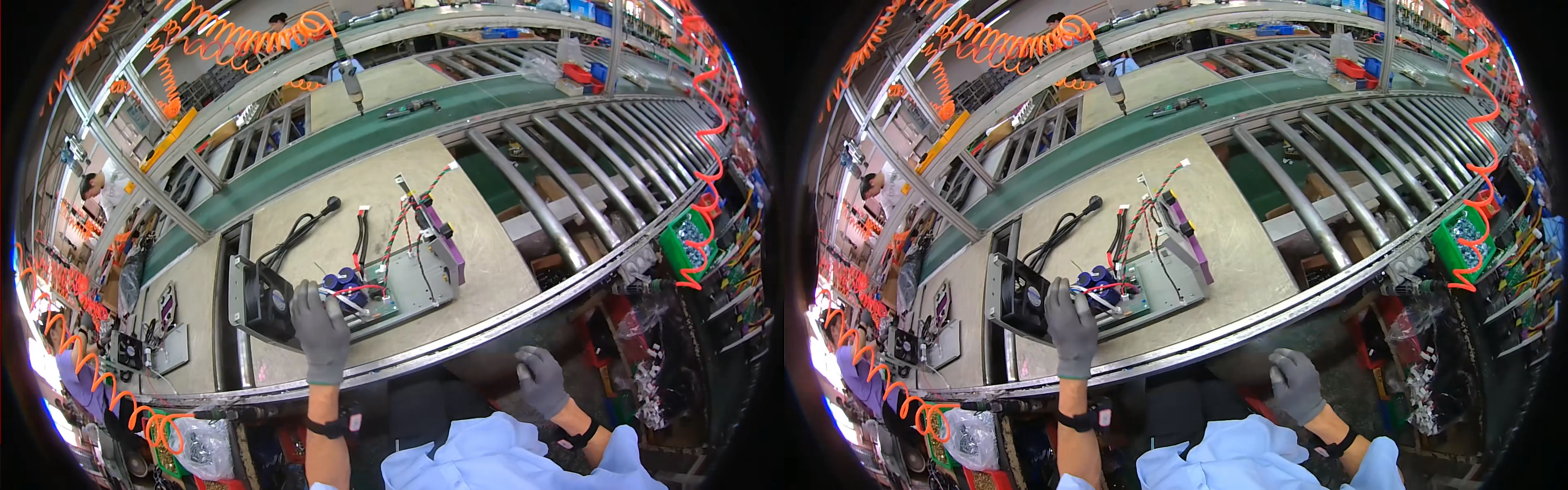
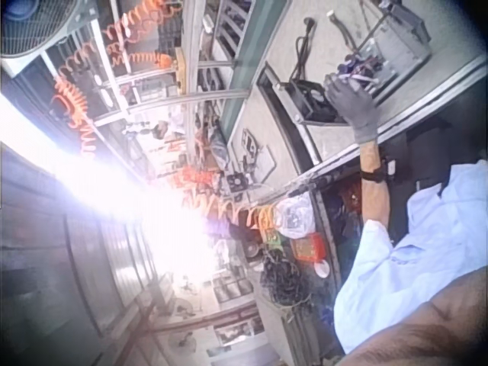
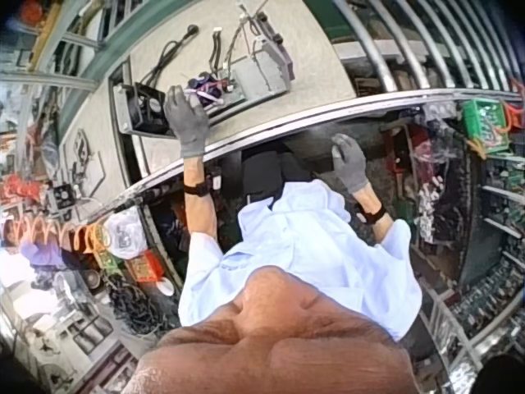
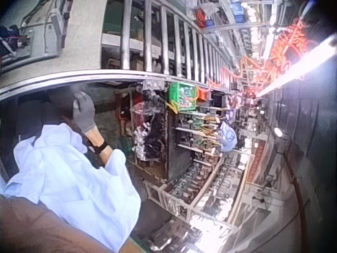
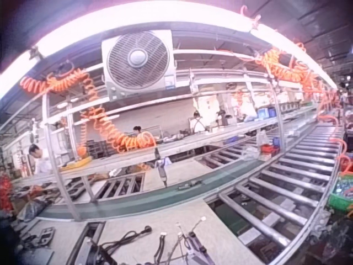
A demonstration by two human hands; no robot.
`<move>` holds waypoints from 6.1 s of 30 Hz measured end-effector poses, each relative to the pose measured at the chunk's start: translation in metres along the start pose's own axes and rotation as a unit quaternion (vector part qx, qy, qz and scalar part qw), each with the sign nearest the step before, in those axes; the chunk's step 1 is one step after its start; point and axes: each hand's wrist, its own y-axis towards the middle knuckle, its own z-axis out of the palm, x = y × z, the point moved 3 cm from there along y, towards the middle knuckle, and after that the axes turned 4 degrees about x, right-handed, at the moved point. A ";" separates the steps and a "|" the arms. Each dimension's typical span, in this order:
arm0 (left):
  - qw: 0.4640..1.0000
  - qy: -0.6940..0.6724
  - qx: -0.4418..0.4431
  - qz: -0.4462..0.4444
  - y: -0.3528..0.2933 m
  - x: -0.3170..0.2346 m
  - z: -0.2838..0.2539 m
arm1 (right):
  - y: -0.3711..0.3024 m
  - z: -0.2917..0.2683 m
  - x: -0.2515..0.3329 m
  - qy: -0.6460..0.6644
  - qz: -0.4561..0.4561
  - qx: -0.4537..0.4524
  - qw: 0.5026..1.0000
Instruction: Assembling electronic components into a metal chassis at a factory workstation.
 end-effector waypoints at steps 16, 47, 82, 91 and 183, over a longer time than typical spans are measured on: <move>0.872 -0.181 0.386 -0.241 0.046 0.108 0.106 | -0.084 -0.028 -0.076 -0.124 0.087 -0.065 0.986; 0.982 -0.160 0.024 0.099 -0.035 -0.088 -0.058 | -0.202 -0.586 -0.273 -0.151 0.360 -0.774 0.498; 0.557 -0.781 0.175 -0.221 -0.119 -0.208 -0.062 | -0.006 -0.127 0.121 0.523 -0.104 -0.098 0.841; 0.923 -0.374 -0.074 0.046 -0.042 -0.137 -0.179 | 0.024 -0.127 0.105 0.242 0.031 0.153 0.958; 0.625 -0.671 -0.212 -0.338 -0.042 -0.076 -0.186 | 0.188 -0.024 0.258 0.294 -0.125 0.416 0.852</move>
